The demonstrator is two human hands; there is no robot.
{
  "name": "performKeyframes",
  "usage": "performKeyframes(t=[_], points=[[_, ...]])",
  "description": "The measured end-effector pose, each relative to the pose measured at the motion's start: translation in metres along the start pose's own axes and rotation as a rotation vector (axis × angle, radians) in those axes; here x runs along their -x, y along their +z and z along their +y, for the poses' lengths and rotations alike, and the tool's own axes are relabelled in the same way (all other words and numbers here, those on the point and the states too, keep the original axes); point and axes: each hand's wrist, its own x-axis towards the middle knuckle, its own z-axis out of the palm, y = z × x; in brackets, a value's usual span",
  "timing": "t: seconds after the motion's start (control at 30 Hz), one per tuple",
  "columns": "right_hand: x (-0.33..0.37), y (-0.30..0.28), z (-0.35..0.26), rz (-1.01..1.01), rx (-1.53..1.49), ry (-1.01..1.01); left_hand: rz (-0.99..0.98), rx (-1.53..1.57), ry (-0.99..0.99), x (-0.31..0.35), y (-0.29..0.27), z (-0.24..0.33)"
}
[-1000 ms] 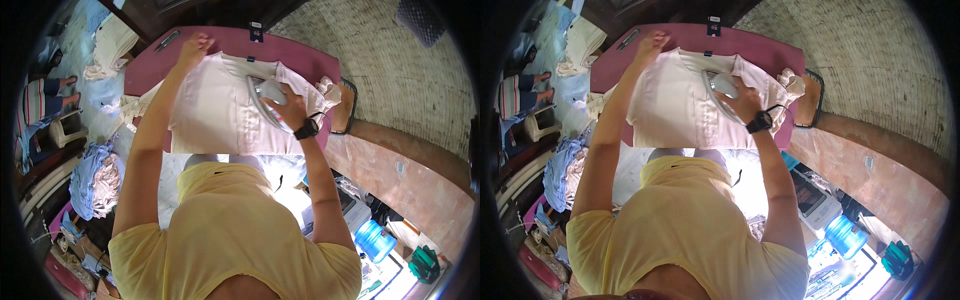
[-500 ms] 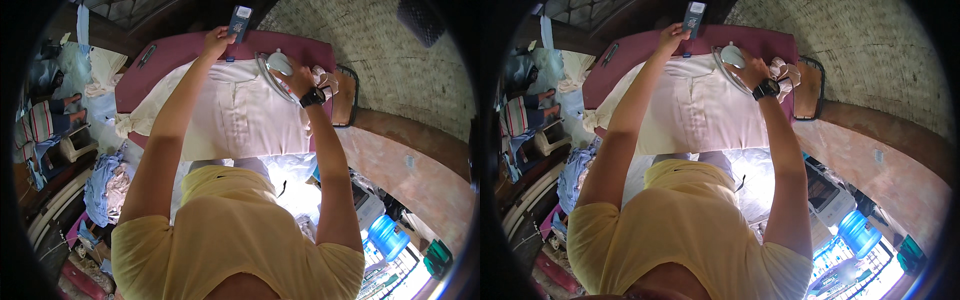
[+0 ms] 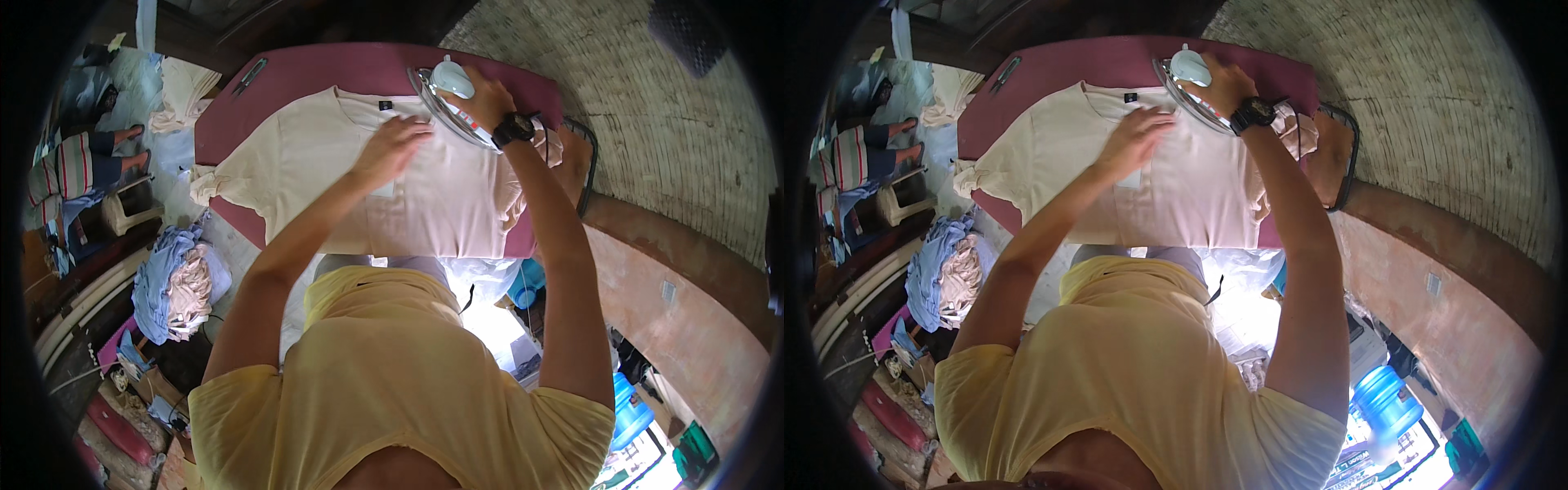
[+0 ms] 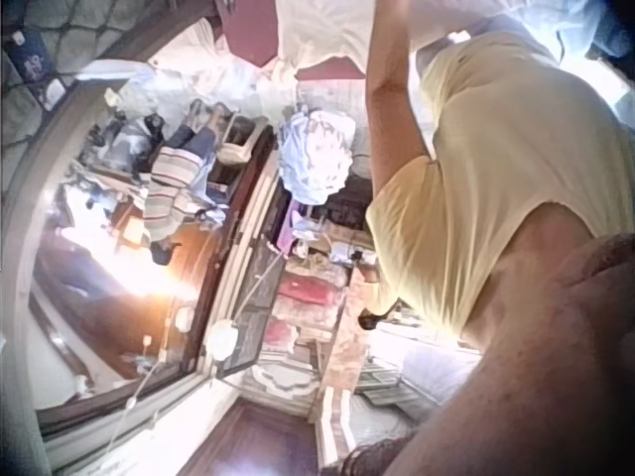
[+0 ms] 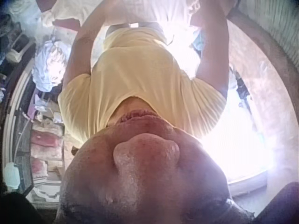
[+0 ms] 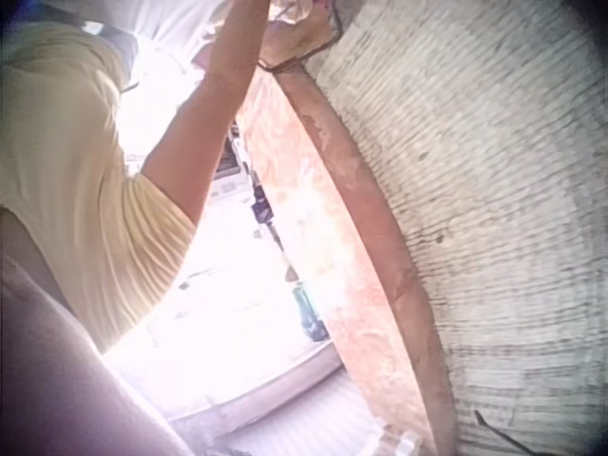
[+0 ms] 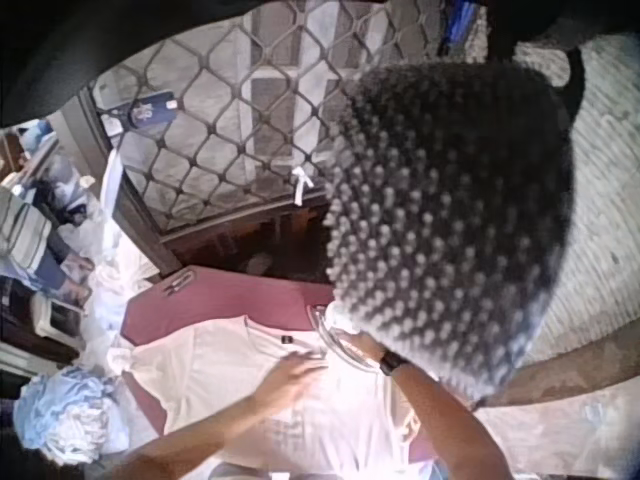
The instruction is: The person irons a light-colored shirt on an ironing board, smoothing the fabric by hand and using an iron to press the body and sleeves before lifting and inspecting the garment.
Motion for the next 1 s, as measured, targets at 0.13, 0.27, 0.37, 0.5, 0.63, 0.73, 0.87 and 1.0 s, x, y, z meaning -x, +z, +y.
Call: performKeyframes(t=[0.13,0.27,0.37,0.5,0.63,0.73,0.87,1.0], points=[[-0.009,-0.007,0.008,-0.047,0.032,0.086,0.086,-0.065,-0.103,-0.014,0.019,-0.006],[-0.012,-0.016,0.023,-0.105,-0.174,-0.021,0.554,-0.212,-0.588,-0.007,-0.051,-0.065],[-0.015,-0.029,0.007,-0.187,-0.177,-0.160,0.238,-0.176,-0.786,0.026,-0.084,-0.133],[-0.011,-0.022,-0.008,-0.197,0.273,-0.236,0.107,-0.225,-0.808,0.025,-0.080,-0.137],[-0.027,-0.006,0.008,-0.145,0.098,-0.375,0.174,-0.120,-0.865,0.027,-0.077,-0.145],[-0.035,-0.003,-0.005,-0.140,0.034,-0.462,0.238,-0.211,-0.822,0.030,-0.070,-0.146],[-0.042,-0.001,-0.024,-0.130,0.075,-0.440,0.231,-0.159,-0.910,0.029,-0.071,-0.146],[-0.052,0.010,-0.028,-0.138,0.064,-0.451,0.229,-0.115,-0.923,0.026,-0.073,-0.148]])
